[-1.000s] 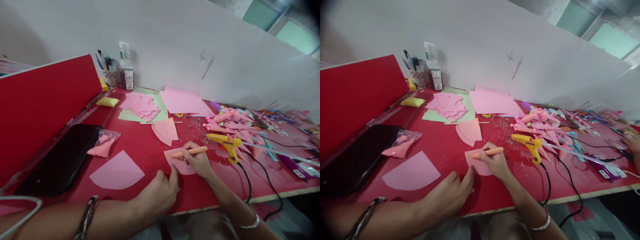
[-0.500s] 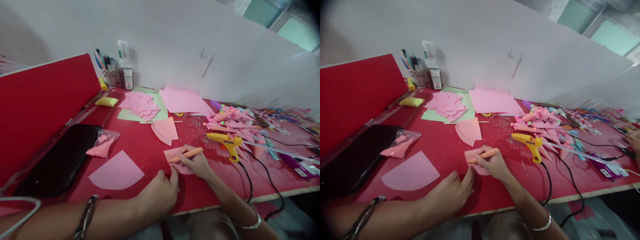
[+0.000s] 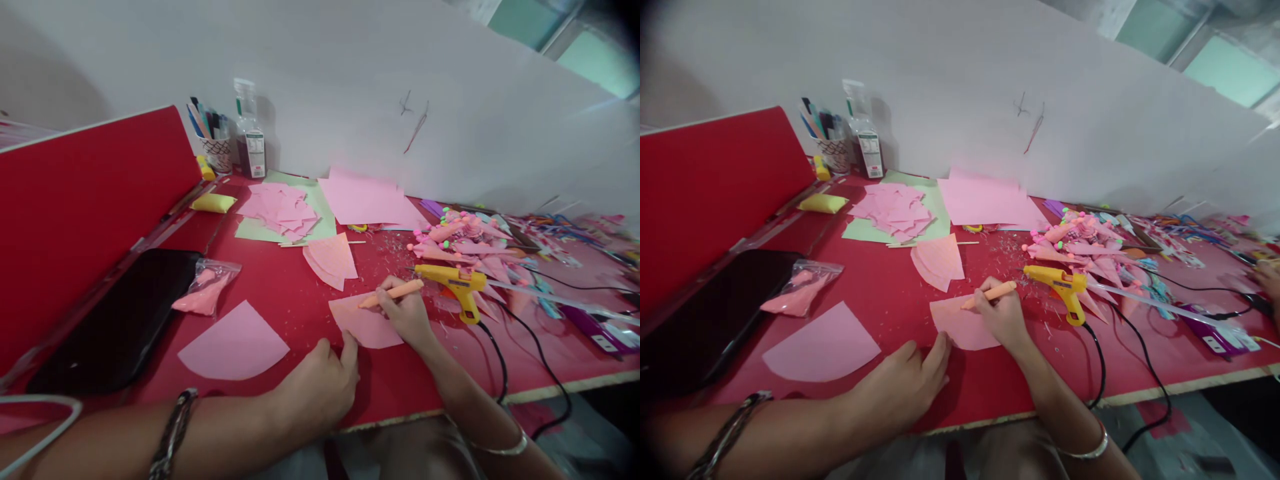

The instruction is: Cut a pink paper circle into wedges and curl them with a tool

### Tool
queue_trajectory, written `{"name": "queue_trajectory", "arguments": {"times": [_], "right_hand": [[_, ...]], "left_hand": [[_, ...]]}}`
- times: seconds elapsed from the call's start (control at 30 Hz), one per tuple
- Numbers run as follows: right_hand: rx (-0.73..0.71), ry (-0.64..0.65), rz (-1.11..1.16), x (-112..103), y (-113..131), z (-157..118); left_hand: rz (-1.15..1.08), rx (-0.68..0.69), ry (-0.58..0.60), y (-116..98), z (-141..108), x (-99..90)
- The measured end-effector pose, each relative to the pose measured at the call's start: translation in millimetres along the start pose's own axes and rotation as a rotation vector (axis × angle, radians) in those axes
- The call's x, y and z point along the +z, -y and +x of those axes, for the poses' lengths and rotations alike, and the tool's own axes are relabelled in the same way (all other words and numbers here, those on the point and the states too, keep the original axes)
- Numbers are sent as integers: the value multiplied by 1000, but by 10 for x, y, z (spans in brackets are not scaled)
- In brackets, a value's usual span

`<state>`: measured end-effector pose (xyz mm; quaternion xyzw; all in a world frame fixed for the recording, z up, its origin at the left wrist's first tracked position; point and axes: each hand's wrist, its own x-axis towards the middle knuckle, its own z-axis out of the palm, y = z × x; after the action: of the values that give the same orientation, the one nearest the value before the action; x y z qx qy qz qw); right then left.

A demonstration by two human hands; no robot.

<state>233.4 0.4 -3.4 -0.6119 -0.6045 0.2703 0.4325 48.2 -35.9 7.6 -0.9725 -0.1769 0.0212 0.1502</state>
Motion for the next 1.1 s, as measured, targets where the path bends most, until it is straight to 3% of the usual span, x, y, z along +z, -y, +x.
{"name": "queue_trajectory", "arguments": {"times": [0.33,0.47,0.57,0.67,0.8,0.9,1.1], "right_hand": [[-82,-336,-307,-157,-128,92],[-116,-404,-225,-162,-112,86],[-131,-298,-50,-107,-46,46],[-66,-80,129,-32,19,-6],[12,171,213,45,46,-48],[32,224,218,69,49,-57],[44,259,223,70,47,-55]], "left_hand": [[1,-16,-15,-19,-1,15],[29,-33,-42,-29,-13,-6],[46,-124,-31,-32,-6,-20],[28,-198,-13,-24,1,-19],[-38,-102,-11,-3,-16,-5],[-63,-29,12,4,-27,7],[-55,-48,5,16,-12,20]]}}
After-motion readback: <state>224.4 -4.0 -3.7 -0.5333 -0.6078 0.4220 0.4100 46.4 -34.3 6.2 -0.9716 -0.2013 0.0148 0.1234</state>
